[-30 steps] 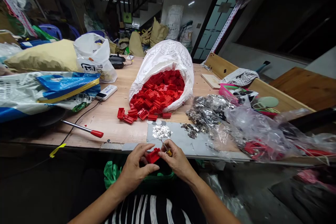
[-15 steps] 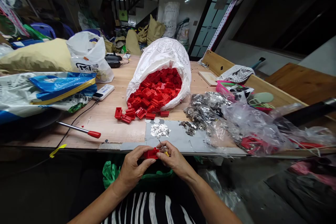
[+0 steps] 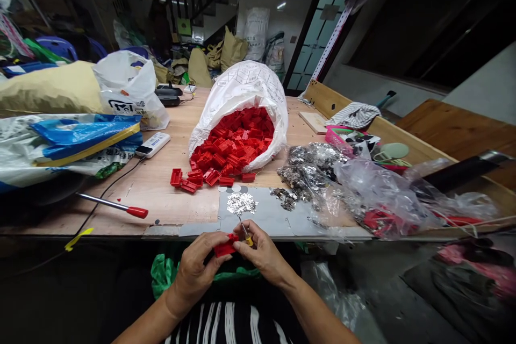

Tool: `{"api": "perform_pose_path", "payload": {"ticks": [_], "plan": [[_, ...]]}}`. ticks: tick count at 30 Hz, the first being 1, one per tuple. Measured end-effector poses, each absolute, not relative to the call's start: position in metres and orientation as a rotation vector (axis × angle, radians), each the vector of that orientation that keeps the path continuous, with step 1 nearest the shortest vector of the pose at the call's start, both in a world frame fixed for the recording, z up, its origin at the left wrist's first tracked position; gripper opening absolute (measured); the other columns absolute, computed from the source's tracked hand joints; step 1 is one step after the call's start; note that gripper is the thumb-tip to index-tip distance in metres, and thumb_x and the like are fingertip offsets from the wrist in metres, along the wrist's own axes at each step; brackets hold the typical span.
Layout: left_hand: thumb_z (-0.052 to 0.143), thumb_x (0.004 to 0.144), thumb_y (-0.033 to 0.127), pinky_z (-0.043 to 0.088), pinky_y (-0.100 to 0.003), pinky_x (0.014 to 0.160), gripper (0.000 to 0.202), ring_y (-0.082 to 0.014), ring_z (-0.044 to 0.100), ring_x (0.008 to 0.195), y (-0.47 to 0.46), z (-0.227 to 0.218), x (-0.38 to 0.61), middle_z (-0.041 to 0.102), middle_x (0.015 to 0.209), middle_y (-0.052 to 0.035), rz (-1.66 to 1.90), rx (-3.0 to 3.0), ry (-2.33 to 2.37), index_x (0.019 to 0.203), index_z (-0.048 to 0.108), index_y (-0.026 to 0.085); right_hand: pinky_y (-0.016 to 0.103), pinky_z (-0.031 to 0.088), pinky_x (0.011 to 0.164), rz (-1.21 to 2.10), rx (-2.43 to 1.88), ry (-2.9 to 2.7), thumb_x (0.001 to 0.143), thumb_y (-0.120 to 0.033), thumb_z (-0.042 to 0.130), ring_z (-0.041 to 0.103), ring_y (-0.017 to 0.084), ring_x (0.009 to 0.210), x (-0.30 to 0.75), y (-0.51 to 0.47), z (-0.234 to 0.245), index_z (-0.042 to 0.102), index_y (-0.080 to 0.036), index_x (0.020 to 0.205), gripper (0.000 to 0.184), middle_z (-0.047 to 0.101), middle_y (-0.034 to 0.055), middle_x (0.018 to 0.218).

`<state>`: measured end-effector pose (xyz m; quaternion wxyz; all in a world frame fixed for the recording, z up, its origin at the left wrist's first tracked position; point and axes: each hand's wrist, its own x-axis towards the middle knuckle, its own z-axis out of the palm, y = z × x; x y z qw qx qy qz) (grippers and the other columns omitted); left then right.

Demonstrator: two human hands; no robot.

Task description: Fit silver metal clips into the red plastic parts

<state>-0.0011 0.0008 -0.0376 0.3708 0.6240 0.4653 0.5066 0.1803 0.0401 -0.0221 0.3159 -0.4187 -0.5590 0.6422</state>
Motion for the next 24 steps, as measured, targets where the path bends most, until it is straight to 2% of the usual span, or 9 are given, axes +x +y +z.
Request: {"api": "perform_pose_path", "payload": {"ticks": [3, 7, 10, 14, 16, 17, 20, 24], "plan": [[0.072, 0.073, 0.020, 0.048, -0.038, 0.091, 0.028, -0.0263, 0.063, 0.098, 0.000, -0.035, -0.003, 0.072, 0.101, -0.0066, 1.289, 1.553, 1.175, 0.099, 0.072, 0.028, 0.019, 0.032, 0.055, 1.812, -1.048, -1.420, 0.074, -0.044, 0.070, 0.041, 0.007, 0.063, 0.183, 0.041, -0.018, 0.050, -0.021, 0.097, 0.038, 0.051, -0.0020, 0.087], [0.076, 0.068, 0.019, 0.050, -0.036, 0.085, 0.026, -0.0264, 0.066, 0.091, 0.000, -0.034, -0.009, 0.073, 0.095, -0.0088, 1.257, 1.444, 1.107, 0.094, 0.074, 0.025, 0.018, 0.026, 0.050, 2.004, -0.971, -1.269, 0.066, -0.045, 0.076, 0.036, 0.006, 0.056, 0.185, 0.038, -0.022, 0.052, -0.021, 0.099, 0.047, 0.050, -0.0040, 0.078], [0.077, 0.066, 0.018, 0.050, -0.036, 0.086, 0.025, -0.0258, 0.066, 0.092, 0.001, -0.039, -0.010, 0.073, 0.093, -0.0084, 1.264, 1.348, 1.072, 0.091, 0.074, 0.023, 0.018, 0.023, 0.048, 2.049, -0.956, -1.176, 0.062, -0.047, 0.079, 0.034, 0.005, 0.053, 0.182, 0.035, -0.030, 0.052, -0.020, 0.095, 0.050, 0.047, -0.0050, 0.073], [0.078, 0.066, 0.019, 0.050, -0.031, 0.086, 0.026, -0.0227, 0.066, 0.091, 0.003, -0.048, -0.008, 0.073, 0.094, -0.0055, 1.317, 1.150, 1.145, 0.090, 0.071, 0.021, 0.019, 0.028, 0.048, 2.019, -0.996, -1.356, 0.069, -0.053, 0.072, 0.040, 0.006, 0.052, 0.183, 0.045, -0.031, 0.052, -0.021, 0.101, 0.049, 0.052, -0.0035, 0.075], [0.077, 0.066, 0.020, 0.051, -0.028, 0.083, 0.025, -0.0207, 0.066, 0.087, 0.003, -0.050, -0.007, 0.072, 0.091, -0.0034, 1.342, 1.072, 1.200, 0.090, 0.069, 0.021, 0.022, 0.034, 0.053, 1.741, -1.133, -1.610, 0.078, -0.049, 0.064, 0.048, 0.010, 0.060, 0.187, 0.058, -0.028, 0.055, -0.021, 0.101, 0.038, 0.057, 0.0000, 0.083], [0.077, 0.067, 0.021, 0.051, -0.027, 0.082, 0.025, -0.0198, 0.066, 0.086, 0.004, -0.050, -0.007, 0.072, 0.089, -0.0026, 1.351, 1.049, 1.221, 0.091, 0.069, 0.020, 0.024, 0.038, 0.059, 1.502, -1.229, -1.740, 0.082, -0.044, 0.061, 0.052, 0.013, 0.067, 0.189, 0.066, -0.027, 0.057, -0.021, 0.098, 0.029, 0.059, 0.0015, 0.086], [0.077, 0.067, 0.019, 0.050, -0.025, 0.081, 0.028, -0.0187, 0.066, 0.085, 0.005, -0.051, -0.008, 0.071, 0.089, -0.0015, 1.373, 1.000, 1.248, 0.093, 0.067, 0.020, 0.030, 0.039, 0.073, 0.830, -1.458, -2.028, 0.085, -0.027, 0.055, 0.055, 0.018, 0.082, 0.192, 0.087, -0.026, 0.059, -0.021, 0.088, 0.009, 0.063, 0.0038, 0.089], [0.080, 0.061, 0.018, 0.050, -0.026, 0.081, 0.037, -0.0193, 0.066, 0.084, 0.007, -0.055, -0.008, 0.071, 0.091, -0.0028, 1.437, 0.949, 1.271, 0.096, 0.067, 0.020, 0.030, 0.038, 0.069, 0.513, -1.553, -2.229, 0.083, -0.024, 0.054, 0.056, 0.020, 0.078, 0.187, 0.102, -0.035, 0.057, -0.021, 0.084, 0.005, 0.063, 0.0051, 0.086]]}}
